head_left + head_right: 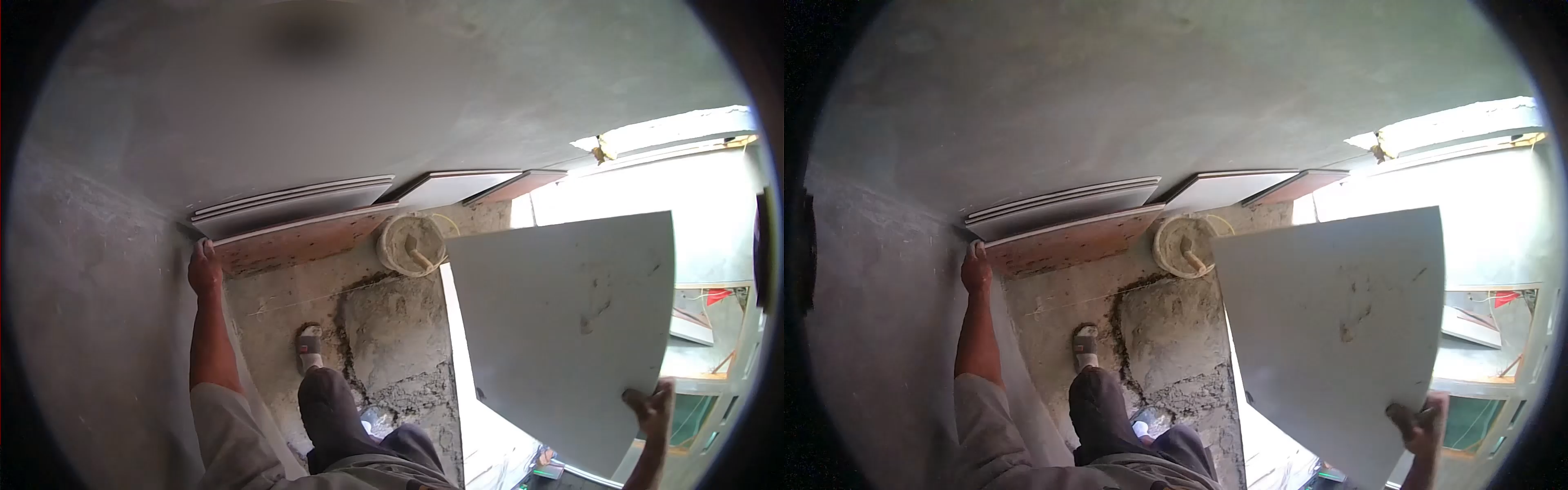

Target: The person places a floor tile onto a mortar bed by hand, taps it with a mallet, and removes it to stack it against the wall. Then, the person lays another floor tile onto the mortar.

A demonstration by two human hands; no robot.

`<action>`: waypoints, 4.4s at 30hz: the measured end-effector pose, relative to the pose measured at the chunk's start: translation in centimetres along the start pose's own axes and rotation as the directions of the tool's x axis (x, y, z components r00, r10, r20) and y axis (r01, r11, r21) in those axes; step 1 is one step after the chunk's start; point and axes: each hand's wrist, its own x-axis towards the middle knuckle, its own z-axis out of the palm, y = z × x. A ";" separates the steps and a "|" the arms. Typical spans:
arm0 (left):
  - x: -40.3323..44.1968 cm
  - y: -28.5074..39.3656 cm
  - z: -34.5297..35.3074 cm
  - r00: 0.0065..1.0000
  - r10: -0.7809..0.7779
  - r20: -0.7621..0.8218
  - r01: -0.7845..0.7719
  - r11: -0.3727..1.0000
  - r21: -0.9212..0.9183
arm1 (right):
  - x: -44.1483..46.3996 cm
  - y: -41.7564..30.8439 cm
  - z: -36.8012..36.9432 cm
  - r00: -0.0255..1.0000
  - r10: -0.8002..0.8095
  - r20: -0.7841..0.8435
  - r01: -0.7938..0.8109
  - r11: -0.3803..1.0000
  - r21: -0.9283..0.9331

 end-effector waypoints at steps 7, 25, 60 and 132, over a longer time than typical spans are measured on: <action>3.2 1.0 -0.5 0.994 -0.063 0.087 0.052 0.991 0.124 | -0.8 6.6 8.6 0.958 0.170 0.229 -0.180 0.983 0.024; 3.2 -1.9 2.9 0.983 -0.180 -0.046 0.182 0.982 0.051 | -2.6 6.1 13.0 0.915 0.248 0.318 -0.294 0.950 0.105; -43.0 19.2 13.0 0.148 -0.196 0.969 0.022 0.980 0.195 | -29.4 48.1 38.7 0.215 0.882 0.418 -0.702 -0.158 0.695; -40.7 20.2 22.9 0.599 0.178 0.781 -0.737 0.504 0.450 | -33.7 41.4 57.5 0.069 0.910 0.408 -0.942 -0.075 0.327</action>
